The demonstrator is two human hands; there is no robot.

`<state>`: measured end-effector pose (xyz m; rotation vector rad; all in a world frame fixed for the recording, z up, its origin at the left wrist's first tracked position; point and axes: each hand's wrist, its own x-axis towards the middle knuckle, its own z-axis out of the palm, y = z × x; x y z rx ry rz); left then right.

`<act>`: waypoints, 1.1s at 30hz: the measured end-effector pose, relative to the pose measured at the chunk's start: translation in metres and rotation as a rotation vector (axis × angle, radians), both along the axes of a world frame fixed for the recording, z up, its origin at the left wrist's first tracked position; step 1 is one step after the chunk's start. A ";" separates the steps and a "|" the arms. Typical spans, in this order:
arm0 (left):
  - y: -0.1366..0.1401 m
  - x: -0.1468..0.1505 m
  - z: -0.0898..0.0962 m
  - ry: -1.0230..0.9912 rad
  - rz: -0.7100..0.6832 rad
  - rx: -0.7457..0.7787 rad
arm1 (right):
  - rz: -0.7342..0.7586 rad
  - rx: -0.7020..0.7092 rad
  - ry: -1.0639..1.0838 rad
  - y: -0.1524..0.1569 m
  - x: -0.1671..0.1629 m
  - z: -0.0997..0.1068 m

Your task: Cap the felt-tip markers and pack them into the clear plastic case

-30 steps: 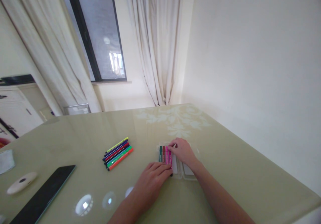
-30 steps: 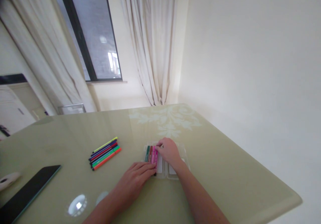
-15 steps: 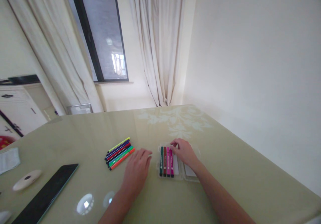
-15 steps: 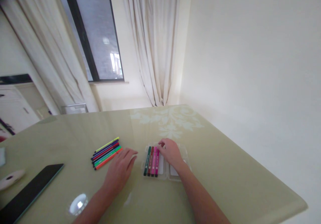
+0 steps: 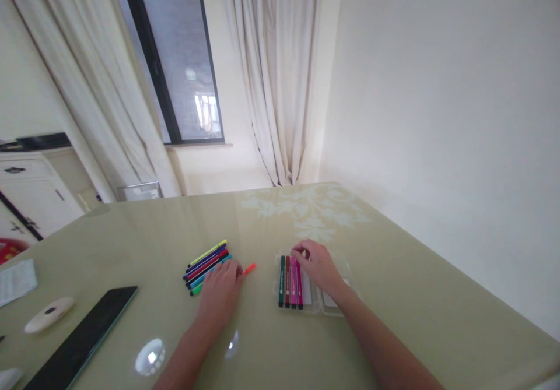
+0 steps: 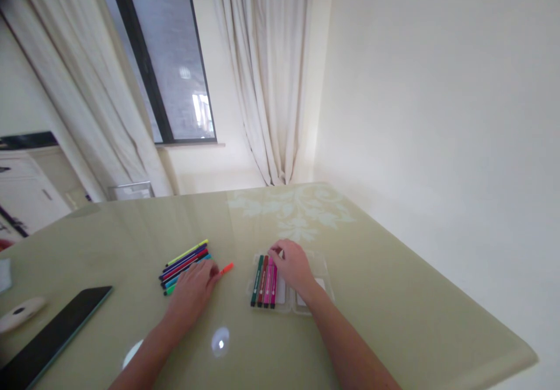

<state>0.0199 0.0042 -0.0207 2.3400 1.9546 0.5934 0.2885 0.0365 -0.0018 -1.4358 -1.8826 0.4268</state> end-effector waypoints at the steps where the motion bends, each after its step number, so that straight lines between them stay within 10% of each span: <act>1: -0.001 0.007 0.000 -0.093 -0.044 -0.003 | 0.037 -0.012 0.037 -0.003 -0.004 0.001; 8: -0.020 0.044 0.003 -0.599 -0.294 0.036 | 0.329 -0.267 0.519 -0.010 -0.022 0.001; 16: -0.023 0.049 0.002 -0.695 -0.314 0.090 | 0.184 -0.288 0.870 -0.004 -0.009 0.012; 25: -0.026 0.053 -0.004 -0.597 -0.349 0.119 | 0.209 -0.346 0.934 -0.004 -0.010 0.009; 33: -0.035 0.061 -0.012 -0.078 -0.648 0.026 | 0.031 -0.319 0.727 0.014 0.028 0.005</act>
